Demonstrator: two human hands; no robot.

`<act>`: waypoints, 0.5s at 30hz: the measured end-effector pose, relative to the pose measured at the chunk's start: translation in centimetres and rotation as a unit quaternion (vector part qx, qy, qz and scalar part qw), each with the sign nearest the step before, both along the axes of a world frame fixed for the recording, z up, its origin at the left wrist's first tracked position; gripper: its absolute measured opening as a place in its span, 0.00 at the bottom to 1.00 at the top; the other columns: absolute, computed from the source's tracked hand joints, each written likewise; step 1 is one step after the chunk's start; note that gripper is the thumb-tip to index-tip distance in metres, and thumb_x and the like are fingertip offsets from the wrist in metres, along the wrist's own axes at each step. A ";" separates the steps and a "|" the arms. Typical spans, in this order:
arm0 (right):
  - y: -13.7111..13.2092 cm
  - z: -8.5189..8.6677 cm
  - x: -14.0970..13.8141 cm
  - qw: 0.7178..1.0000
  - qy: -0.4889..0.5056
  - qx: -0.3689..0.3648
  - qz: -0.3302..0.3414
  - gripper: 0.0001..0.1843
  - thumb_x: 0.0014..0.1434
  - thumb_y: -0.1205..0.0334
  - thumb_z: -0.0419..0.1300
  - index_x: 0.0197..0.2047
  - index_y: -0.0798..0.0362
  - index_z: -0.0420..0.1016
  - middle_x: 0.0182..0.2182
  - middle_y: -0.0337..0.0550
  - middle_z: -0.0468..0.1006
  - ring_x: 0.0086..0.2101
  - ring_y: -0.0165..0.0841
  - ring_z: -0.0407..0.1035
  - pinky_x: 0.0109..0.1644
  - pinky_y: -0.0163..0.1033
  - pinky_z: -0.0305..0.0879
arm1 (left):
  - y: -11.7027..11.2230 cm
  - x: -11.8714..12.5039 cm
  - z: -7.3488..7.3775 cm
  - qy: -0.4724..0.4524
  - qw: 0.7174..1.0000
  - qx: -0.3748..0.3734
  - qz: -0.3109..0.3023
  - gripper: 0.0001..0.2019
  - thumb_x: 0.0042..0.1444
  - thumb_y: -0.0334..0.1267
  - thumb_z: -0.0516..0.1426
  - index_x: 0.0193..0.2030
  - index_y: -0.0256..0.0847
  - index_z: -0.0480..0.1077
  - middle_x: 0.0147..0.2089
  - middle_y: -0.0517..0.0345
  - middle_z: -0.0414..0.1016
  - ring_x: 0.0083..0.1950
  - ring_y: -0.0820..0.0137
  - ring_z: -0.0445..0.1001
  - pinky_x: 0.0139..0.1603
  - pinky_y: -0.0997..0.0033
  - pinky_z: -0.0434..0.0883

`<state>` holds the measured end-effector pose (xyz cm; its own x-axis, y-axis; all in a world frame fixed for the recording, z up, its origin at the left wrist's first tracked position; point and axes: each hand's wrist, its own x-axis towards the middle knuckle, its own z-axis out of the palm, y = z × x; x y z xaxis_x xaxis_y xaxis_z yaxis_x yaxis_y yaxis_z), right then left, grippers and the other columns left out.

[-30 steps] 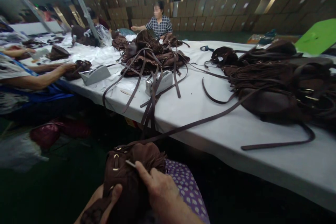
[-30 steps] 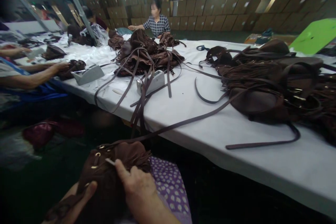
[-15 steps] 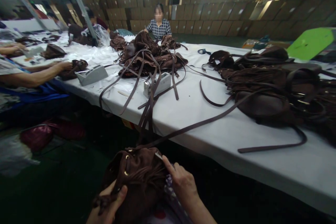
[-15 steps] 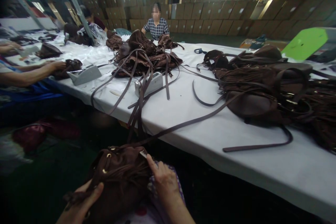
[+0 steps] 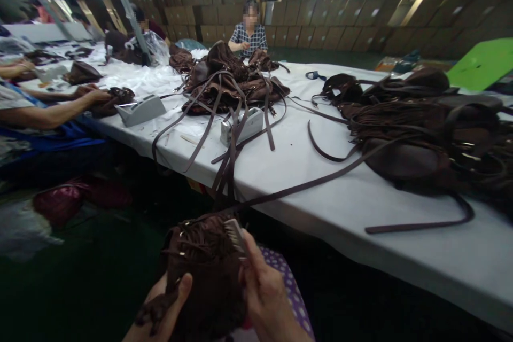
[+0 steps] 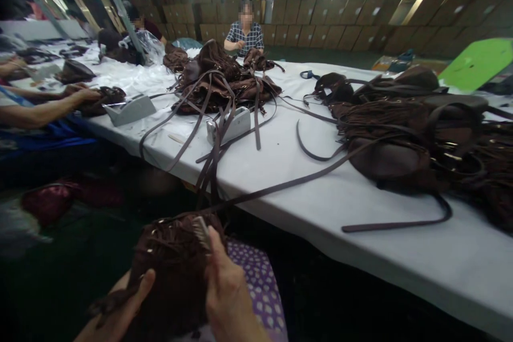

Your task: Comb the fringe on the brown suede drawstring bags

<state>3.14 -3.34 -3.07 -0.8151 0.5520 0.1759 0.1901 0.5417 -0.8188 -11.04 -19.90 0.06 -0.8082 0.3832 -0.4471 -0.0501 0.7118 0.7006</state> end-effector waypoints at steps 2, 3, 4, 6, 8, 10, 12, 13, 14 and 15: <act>-2.3 0.3 -2.4 0.995 0.001 0.081 0.065 0.34 0.61 0.70 0.46 0.70 0.49 0.44 0.35 0.43 0.79 0.31 0.31 0.74 0.35 0.32 0.71 | 0.3 0.0 0.2 -0.027 1.000 0.006 -0.010 0.26 0.45 0.60 0.58 0.42 0.39 0.73 0.43 0.46 0.79 0.55 0.51 0.72 0.58 0.59 0.67; -2.6 -0.1 -3.2 0.986 -0.023 0.139 0.083 0.37 0.59 0.72 0.49 0.69 0.48 0.44 0.33 0.42 0.78 0.29 0.32 0.73 0.32 0.32 0.70 | 0.2 -0.1 0.3 -0.035 0.999 0.015 0.007 0.27 0.45 0.60 0.58 0.43 0.39 0.73 0.46 0.45 0.78 0.56 0.50 0.71 0.58 0.58 0.67; -2.5 -0.8 -3.5 0.974 -0.065 0.197 0.087 0.40 0.56 0.74 0.51 0.69 0.47 0.45 0.30 0.41 0.76 0.27 0.33 0.72 0.30 0.32 0.69 | 0.1 -0.3 0.4 -0.037 0.999 0.019 0.032 0.28 0.46 0.60 0.58 0.44 0.38 0.72 0.48 0.43 0.77 0.58 0.49 0.70 0.58 0.56 0.67; -1.0 -2.8 -3.3 0.943 -0.175 0.276 0.054 0.44 0.52 0.78 0.52 0.69 0.44 0.46 0.28 0.40 0.74 0.25 0.32 0.71 0.26 0.31 0.65 | -0.2 -0.4 0.4 -0.046 0.995 0.031 0.084 0.29 0.50 0.60 0.55 0.48 0.37 0.71 0.50 0.42 0.76 0.60 0.50 0.67 0.58 0.53 0.67; 0.9 -4.7 -2.3 0.915 -0.265 0.305 0.006 0.46 0.51 0.81 0.52 0.69 0.41 0.46 0.28 0.39 0.73 0.25 0.31 0.70 0.26 0.30 0.63 | -0.2 -0.2 0.3 -0.076 0.989 0.052 0.112 0.29 0.54 0.60 0.52 0.52 0.38 0.69 0.51 0.42 0.76 0.61 0.52 0.66 0.57 0.52 0.67; 2.3 -6.1 -1.3 0.902 -0.297 0.312 -0.020 0.46 0.52 0.81 0.51 0.69 0.40 0.43 0.29 0.38 0.71 0.26 0.30 0.70 0.27 0.30 0.62 | 0.3 0.5 0.0 -0.111 0.982 0.073 0.135 0.30 0.54 0.59 0.52 0.54 0.38 0.68 0.51 0.42 0.76 0.59 0.52 0.68 0.56 0.52 0.69; 2.9 -7.0 -0.6 0.903 -0.289 0.317 -0.025 0.46 0.54 0.81 0.51 0.70 0.40 0.40 0.30 0.38 0.71 0.27 0.30 0.70 0.28 0.31 0.63 | 0.9 1.1 -0.2 -0.121 0.978 0.077 0.148 0.29 0.54 0.58 0.54 0.55 0.38 0.68 0.51 0.41 0.76 0.58 0.51 0.70 0.54 0.50 0.70; 3.1 -7.4 -0.4 0.904 -0.281 0.321 -0.020 0.46 0.54 0.81 0.51 0.70 0.40 0.39 0.30 0.39 0.71 0.28 0.30 0.70 0.29 0.31 0.63 | 1.2 1.3 -0.2 -0.119 0.979 0.077 0.149 0.29 0.54 0.58 0.54 0.54 0.38 0.69 0.51 0.41 0.76 0.57 0.50 0.70 0.53 0.50 0.71; 3.4 -7.7 0.0 0.904 -0.279 0.324 -0.020 0.46 0.55 0.81 0.51 0.70 0.40 0.39 0.31 0.39 0.72 0.29 0.31 0.71 0.30 0.31 0.64 | 1.3 1.4 -0.1 -0.118 0.979 0.076 0.151 0.28 0.54 0.57 0.55 0.53 0.38 0.70 0.51 0.41 0.76 0.57 0.49 0.70 0.53 0.49 0.71; 4.0 -8.1 0.5 0.900 -0.292 0.323 -0.030 0.45 0.55 0.81 0.51 0.69 0.39 0.40 0.31 0.40 0.73 0.29 0.31 0.71 0.30 0.31 0.64 | 1.2 1.3 0.0 -0.113 0.979 0.072 0.153 0.28 0.54 0.57 0.55 0.53 0.38 0.70 0.51 0.41 0.76 0.57 0.49 0.70 0.53 0.49 0.71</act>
